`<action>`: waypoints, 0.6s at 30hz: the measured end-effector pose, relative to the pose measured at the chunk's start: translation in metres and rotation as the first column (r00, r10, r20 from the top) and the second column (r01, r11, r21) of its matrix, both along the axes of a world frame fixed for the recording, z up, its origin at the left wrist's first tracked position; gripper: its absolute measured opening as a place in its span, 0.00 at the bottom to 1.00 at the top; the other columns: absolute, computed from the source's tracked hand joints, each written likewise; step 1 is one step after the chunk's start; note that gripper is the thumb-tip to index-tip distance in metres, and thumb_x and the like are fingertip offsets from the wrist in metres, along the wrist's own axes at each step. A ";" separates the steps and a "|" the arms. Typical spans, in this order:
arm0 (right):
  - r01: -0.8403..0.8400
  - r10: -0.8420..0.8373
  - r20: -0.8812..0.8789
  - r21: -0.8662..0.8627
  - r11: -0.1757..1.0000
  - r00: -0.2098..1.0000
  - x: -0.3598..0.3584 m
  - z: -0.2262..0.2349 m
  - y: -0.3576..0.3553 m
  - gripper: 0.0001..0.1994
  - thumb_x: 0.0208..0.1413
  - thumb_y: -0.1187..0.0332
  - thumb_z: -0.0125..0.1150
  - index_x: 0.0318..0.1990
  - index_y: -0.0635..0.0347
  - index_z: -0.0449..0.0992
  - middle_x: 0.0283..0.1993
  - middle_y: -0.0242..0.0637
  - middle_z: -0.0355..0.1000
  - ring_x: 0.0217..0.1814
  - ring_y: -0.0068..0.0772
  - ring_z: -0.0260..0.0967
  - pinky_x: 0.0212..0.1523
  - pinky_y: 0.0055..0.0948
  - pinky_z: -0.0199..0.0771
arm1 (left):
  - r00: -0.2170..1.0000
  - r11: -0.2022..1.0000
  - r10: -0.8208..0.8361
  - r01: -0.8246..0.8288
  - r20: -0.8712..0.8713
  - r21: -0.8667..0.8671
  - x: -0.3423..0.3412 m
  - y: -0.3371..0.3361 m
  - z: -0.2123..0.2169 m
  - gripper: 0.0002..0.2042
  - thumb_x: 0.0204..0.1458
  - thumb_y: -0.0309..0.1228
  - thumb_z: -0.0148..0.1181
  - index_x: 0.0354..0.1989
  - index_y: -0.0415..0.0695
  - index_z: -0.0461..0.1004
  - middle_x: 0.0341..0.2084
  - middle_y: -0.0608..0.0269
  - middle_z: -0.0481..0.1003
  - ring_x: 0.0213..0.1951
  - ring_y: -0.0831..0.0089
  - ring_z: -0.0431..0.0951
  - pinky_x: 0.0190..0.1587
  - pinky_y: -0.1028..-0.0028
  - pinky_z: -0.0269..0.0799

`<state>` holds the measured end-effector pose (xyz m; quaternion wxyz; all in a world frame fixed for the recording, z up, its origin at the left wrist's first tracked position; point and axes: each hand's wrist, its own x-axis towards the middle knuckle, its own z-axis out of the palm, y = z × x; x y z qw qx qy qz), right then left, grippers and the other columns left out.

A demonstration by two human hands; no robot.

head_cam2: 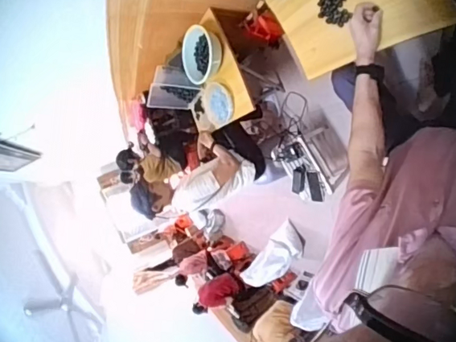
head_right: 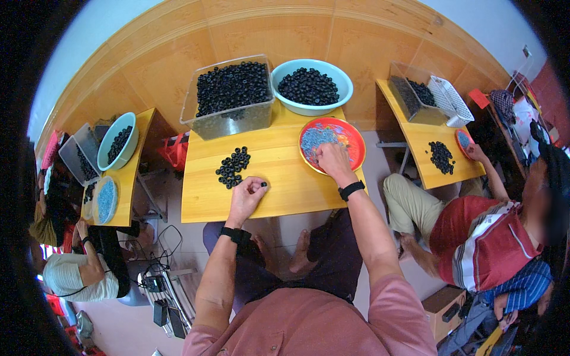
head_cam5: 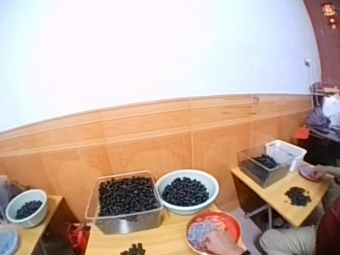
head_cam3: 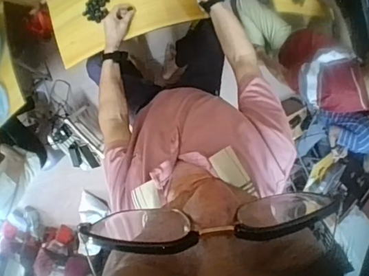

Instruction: Sorting and assembling small black components at a workstation.

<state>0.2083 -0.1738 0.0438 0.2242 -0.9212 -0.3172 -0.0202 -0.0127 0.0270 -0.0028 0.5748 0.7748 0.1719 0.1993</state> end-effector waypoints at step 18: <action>-0.081 0.351 -0.397 0.558 0.826 0.848 -0.079 -0.006 0.033 0.08 0.54 0.75 0.62 0.41 0.68 0.78 0.30 0.44 0.81 0.32 0.31 0.82 0.34 0.28 0.79 | 0.999 0.988 0.021 -0.017 0.024 -0.154 -0.002 0.006 -0.007 0.09 0.56 0.25 0.66 0.42 0.36 0.75 0.22 0.68 0.75 0.25 0.83 0.72 0.30 0.79 0.69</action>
